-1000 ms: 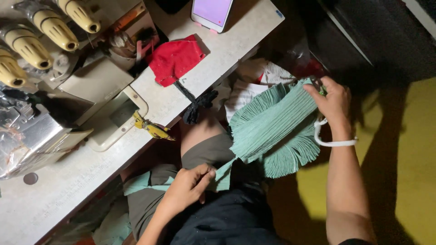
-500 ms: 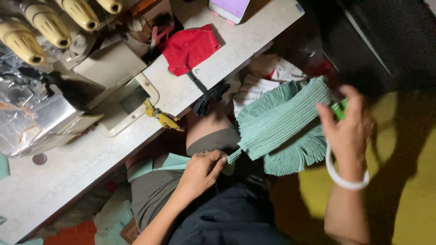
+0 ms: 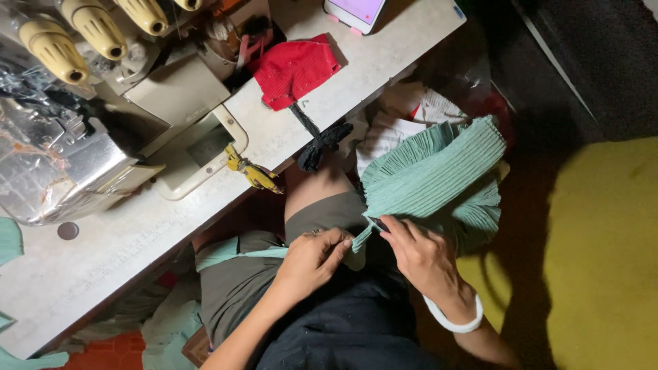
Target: The person is tying long strips of fabric around a large bundle of pleated fabric to secure it together.
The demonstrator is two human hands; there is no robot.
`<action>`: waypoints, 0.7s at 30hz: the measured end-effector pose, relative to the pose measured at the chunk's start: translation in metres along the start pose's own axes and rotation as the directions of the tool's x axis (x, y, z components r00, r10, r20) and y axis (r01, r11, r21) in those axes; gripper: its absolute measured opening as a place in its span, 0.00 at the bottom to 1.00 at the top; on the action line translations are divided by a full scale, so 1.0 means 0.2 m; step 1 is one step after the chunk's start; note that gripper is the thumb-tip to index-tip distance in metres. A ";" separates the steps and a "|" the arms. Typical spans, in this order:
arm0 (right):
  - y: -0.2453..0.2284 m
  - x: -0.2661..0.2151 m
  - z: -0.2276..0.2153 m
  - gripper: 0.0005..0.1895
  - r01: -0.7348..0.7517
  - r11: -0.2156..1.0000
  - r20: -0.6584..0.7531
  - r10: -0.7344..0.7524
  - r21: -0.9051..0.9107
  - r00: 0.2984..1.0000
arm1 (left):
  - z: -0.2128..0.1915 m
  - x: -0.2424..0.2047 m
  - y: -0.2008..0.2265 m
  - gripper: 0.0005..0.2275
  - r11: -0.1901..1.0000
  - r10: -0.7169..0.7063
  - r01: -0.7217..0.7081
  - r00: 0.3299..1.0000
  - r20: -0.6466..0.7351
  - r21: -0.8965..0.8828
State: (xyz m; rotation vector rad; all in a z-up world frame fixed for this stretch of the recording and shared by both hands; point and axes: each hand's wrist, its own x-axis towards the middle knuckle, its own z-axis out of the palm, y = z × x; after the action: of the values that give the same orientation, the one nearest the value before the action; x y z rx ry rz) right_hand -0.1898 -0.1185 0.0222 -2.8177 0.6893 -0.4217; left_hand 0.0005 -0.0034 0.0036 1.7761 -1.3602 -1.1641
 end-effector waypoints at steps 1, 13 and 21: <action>0.01 -0.02 -0.01 0.15 0.004 1.000 0.000 -0.004 -0.001 1.000 | 0.00 -0.01 0.00 0.12 1.000 0.001 -0.001 1.000 -0.004 -0.001; 0.28 -0.21 -0.24 0.04 -0.131 0.225 0.070 0.260 0.966 0.963 | -0.17 -0.09 0.18 0.15 0.943 0.310 -0.295 0.946 0.089 -0.156; 0.90 -0.37 -0.47 0.15 -0.574 0.771 -0.402 0.635 0.277 0.659 | -0.22 -0.17 -0.06 0.10 0.953 0.176 -0.091 0.942 0.286 -0.287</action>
State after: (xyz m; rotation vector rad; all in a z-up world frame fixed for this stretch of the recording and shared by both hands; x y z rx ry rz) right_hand -0.3579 -0.2513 0.0456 -2.1573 1.5753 -0.9884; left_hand 0.0430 0.0311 0.0213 1.3263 -1.3926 -1.5183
